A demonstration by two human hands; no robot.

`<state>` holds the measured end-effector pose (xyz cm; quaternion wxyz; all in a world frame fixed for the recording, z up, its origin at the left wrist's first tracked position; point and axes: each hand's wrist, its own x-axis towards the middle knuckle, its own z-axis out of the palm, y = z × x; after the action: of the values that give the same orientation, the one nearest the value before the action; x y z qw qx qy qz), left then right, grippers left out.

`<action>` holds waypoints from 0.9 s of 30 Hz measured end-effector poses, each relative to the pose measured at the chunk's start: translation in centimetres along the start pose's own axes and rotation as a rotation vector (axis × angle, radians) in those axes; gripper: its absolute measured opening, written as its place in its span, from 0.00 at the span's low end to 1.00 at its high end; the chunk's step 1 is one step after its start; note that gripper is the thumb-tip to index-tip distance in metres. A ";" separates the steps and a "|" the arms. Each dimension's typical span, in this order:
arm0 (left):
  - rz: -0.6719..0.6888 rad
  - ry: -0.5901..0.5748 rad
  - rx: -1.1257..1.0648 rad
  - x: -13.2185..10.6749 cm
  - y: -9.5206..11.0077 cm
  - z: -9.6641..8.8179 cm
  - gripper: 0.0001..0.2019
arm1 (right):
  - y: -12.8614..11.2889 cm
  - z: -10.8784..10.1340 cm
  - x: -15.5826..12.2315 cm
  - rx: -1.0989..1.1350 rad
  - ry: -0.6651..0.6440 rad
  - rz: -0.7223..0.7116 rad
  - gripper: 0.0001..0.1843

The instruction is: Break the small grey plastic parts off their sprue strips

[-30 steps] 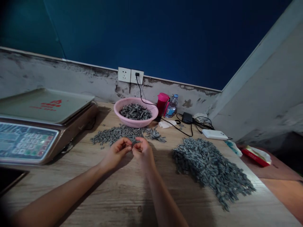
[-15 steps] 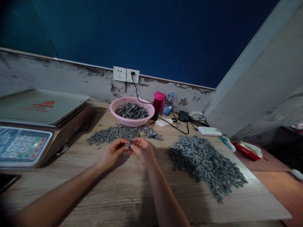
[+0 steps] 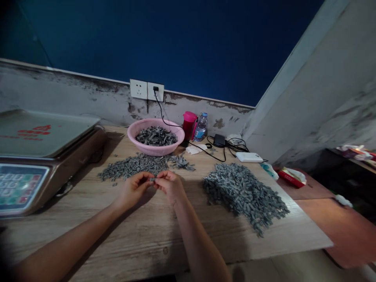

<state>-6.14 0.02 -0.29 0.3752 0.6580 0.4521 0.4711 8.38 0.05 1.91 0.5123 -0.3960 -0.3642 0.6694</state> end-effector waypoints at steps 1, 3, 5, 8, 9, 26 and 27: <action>0.004 -0.005 0.014 0.0 -0.1 0.0 0.08 | 0.1 0.2 0.0 -0.022 0.015 -0.013 0.13; 0.022 -0.020 0.054 0.1 -0.2 0.0 0.08 | 0.0 0.3 -0.2 -0.128 0.049 -0.056 0.10; 0.065 -0.020 0.120 0.3 -0.4 -0.3 0.08 | -0.6 -0.5 -0.7 -0.318 0.091 -0.132 0.09; 0.163 0.008 0.307 0.6 -0.4 -1.1 0.05 | -2.8 -4.3 -2.5 -0.660 0.218 -0.288 0.12; 0.190 0.004 0.380 0.7 -0.3 -1.3 0.05 | -3.8 -6.2 -3.3 -0.778 0.287 -0.347 0.13; 0.287 -0.167 0.912 0.4 -1.4 -0.7 0.11 | -2.1 -6.7 5.4 -1.656 0.286 -0.530 0.13; 0.281 -0.170 0.922 0.5 -1.3 -0.7 0.12 | -1.9 -6.5 6.2 -1.656 0.312 -0.524 0.12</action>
<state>-7.06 0.92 -1.21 0.0130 0.8464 0.4882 0.2123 14.05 6.99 -0.07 0.2419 -0.6307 -0.7373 -0.0100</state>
